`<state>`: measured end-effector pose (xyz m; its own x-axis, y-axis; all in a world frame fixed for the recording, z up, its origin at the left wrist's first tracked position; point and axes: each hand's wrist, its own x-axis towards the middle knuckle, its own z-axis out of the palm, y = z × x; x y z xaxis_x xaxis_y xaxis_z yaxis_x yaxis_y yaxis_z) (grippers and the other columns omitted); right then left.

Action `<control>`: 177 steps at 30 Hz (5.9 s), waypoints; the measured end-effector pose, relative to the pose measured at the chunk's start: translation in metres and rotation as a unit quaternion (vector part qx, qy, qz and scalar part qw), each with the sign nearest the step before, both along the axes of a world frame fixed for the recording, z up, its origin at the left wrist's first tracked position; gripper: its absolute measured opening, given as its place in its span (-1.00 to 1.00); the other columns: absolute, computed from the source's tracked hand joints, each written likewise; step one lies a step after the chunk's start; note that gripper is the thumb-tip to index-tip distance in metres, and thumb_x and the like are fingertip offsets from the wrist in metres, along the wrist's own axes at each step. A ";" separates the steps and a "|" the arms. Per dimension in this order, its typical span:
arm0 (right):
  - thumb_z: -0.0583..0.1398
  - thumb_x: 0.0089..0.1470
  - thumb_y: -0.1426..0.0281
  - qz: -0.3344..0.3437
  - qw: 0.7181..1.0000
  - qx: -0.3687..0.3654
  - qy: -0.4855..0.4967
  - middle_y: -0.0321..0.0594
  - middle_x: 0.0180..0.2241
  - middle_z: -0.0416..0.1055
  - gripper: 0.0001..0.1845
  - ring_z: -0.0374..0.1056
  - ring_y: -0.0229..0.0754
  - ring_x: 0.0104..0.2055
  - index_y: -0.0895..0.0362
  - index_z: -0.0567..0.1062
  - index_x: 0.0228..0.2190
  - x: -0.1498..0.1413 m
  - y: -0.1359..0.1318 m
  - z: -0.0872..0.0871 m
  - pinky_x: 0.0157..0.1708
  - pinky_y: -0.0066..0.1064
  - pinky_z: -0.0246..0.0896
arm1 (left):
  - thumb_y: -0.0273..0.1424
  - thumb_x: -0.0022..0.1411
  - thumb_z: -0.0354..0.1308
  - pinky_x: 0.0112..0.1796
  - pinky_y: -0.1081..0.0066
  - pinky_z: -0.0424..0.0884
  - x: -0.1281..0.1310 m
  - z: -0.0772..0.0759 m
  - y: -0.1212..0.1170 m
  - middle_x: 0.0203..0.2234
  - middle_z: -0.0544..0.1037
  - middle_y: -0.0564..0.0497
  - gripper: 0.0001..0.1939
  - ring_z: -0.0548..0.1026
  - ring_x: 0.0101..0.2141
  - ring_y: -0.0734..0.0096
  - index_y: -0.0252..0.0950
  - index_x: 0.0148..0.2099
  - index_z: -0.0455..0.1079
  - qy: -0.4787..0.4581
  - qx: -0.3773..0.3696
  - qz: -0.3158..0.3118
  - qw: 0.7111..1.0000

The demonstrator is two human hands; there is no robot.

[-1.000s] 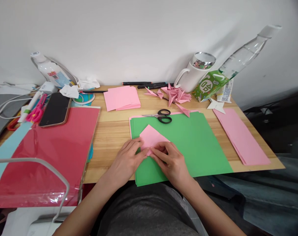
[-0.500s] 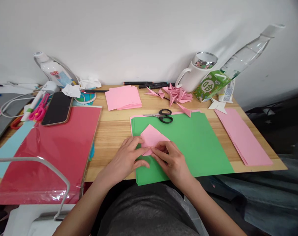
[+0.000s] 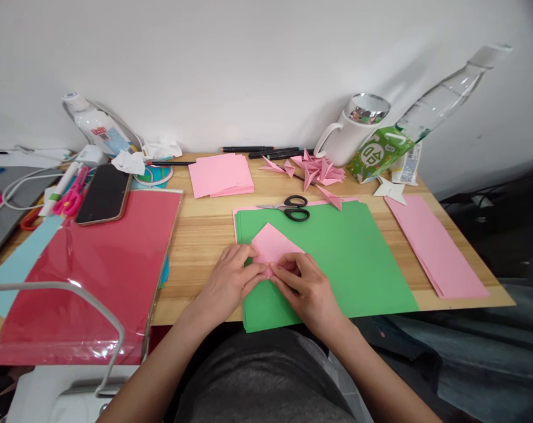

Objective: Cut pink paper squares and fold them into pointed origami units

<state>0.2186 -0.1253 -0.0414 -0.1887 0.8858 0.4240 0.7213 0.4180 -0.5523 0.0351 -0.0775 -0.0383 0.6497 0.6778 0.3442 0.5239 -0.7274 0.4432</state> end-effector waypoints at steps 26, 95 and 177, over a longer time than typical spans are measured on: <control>0.15 0.15 0.53 0.042 0.999 0.017 -0.006 -0.05 -0.24 0.43 -0.85 0.30 -0.11 -0.18 0.20 0.54 -0.28 0.007 -0.002 0.001 -0.25 -0.27 0.35 | -0.32 0.38 -0.06 -0.19 0.25 0.33 0.003 0.008 0.001 -0.25 0.38 -0.06 -0.76 0.34 -0.16 0.26 -0.21 -0.11 0.43 0.084 0.047 -0.010 0.995; 0.00 0.20 0.60 0.131 0.981 0.013 -0.141 0.01 0.02 0.34 -0.67 0.18 -0.01 0.11 0.14 0.45 -0.10 0.040 -0.005 0.022 -0.02 -0.09 0.31 | -0.39 0.34 0.00 0.18 0.01 0.21 -0.008 0.001 0.010 0.05 0.45 -0.17 -0.74 0.32 0.15 0.21 -0.35 0.01 0.39 0.051 0.036 -0.062 0.996; 0.16 0.02 0.53 -0.045 0.979 -0.198 0.007 -0.25 -0.46 0.45 -0.91 0.34 -0.21 -0.43 0.11 0.42 -0.43 0.009 0.024 0.017 -0.39 -0.39 0.24 | -0.43 0.34 0.01 0.14 0.18 0.33 -0.021 0.013 -0.018 0.10 0.42 -0.16 -0.61 0.28 0.17 0.22 -0.37 0.19 0.24 0.056 0.040 -0.092 0.993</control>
